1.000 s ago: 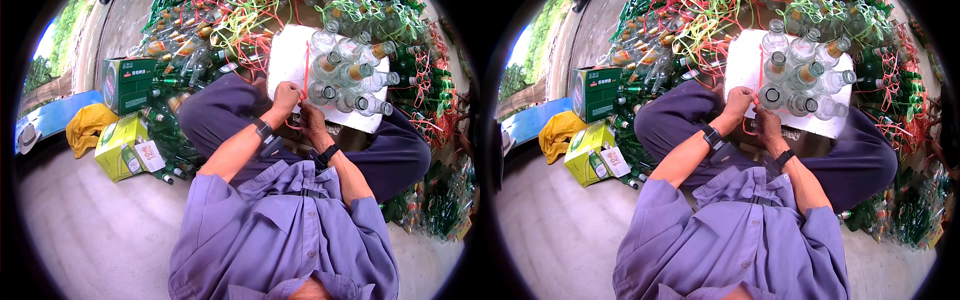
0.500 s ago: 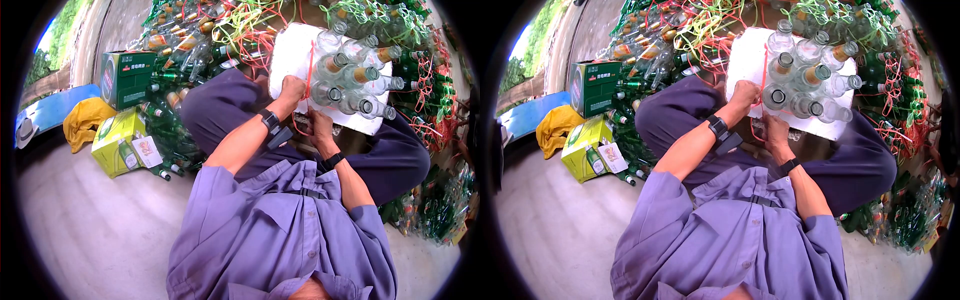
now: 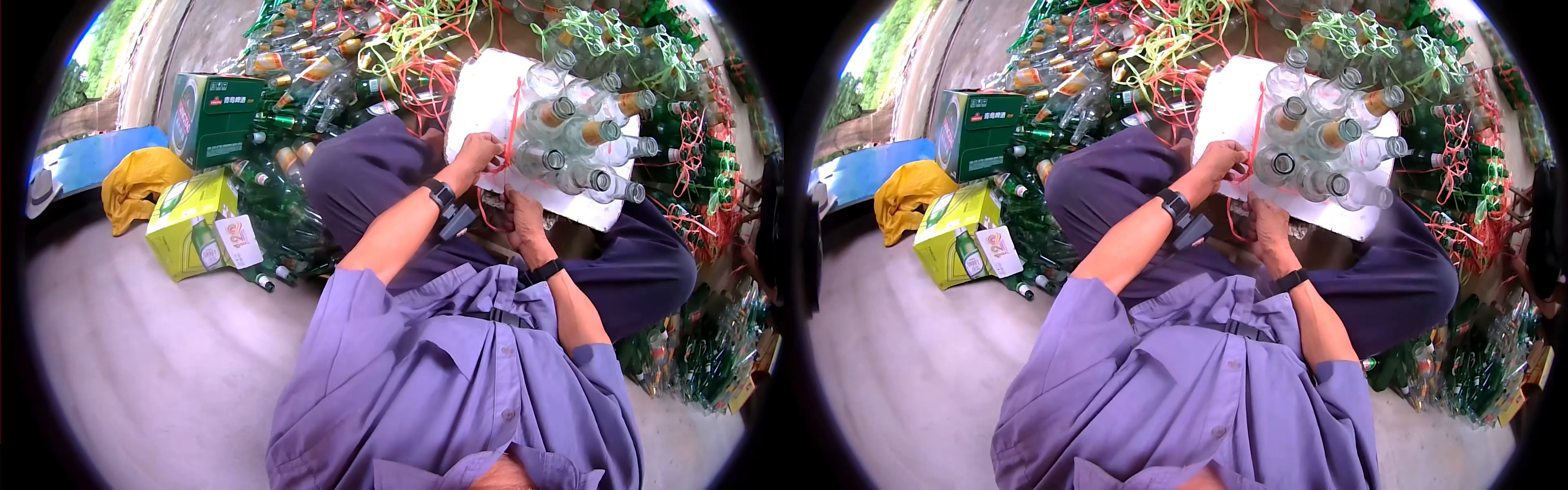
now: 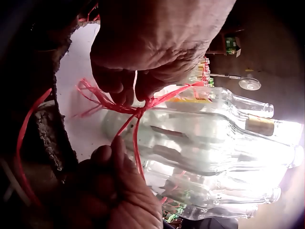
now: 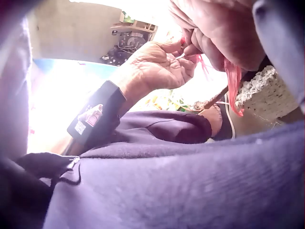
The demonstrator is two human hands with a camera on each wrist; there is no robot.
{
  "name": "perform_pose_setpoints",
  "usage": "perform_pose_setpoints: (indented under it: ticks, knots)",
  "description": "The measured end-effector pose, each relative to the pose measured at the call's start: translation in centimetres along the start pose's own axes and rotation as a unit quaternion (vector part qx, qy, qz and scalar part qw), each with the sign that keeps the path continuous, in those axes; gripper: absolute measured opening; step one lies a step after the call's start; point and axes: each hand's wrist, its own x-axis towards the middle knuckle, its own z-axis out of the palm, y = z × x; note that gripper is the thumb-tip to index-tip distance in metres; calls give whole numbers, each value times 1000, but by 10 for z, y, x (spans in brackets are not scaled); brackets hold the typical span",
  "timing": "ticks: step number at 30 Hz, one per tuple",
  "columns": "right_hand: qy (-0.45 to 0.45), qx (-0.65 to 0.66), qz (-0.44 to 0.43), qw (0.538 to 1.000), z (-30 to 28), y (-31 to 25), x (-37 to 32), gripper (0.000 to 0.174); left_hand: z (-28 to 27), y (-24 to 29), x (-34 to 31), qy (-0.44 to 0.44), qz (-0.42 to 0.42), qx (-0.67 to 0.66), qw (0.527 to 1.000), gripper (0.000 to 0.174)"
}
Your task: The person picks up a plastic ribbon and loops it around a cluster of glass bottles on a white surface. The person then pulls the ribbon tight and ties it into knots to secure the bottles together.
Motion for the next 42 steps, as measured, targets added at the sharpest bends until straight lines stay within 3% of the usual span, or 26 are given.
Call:
perform_pose_setpoints:
  ticks: [4, 11, 13, 17, 23, 25, 32, 34, 38, 40, 41, 42]
  knots:
    - [-26, 11, 16, 999, 1, 4, 2, 28, -7, -2, -13, -15, -52, -11, 998, 12]
    - [-46, 33, 21, 998, 9, -3, -5, 30, -10, -15, -14, -91, -57, -11, 994, 11]
    - [-45, 29, 19, 998, 7, -2, -3, 30, -13, -29, -3, -134, -4, 29, 991, 11]
    - [-49, 20, 10, 999, 8, -4, -4, 30, -13, -30, -6, -140, 16, 28, 990, 12]
    - [-44, 44, -1, 998, 5, -8, -5, 28, -14, -26, -3, -68, 112, 222, 966, 14]
    - [-39, 45, 0, 998, 5, -9, -5, 28, -15, -32, 0, -63, 187, 284, 938, 16]
    - [-24, 42, 6, 999, 2, -8, -4, 25, -13, -30, -4, -64, 203, 330, 920, 23]
    - [-19, 42, 5, 999, 1, -8, -4, 25, -12, -30, -11, 12, 274, 412, 869, 25]
    - [-7, 40, 2, 999, 1, -8, -4, 25, -8, -5, -31, 74, 273, 447, 849, 27]
    - [-8, 37, 0, 999, 1, -8, -4, 25, -6, 7, -42, 203, 312, 507, 777, 27]
    - [-8, 32, -1, 999, 1, -8, -4, 25, -6, 13, -44, 203, 313, 508, 777, 27]
    - [-8, 33, -2, 999, 1, -8, -4, 25, -5, 19, -47, 154, 204, 466, 847, 24]
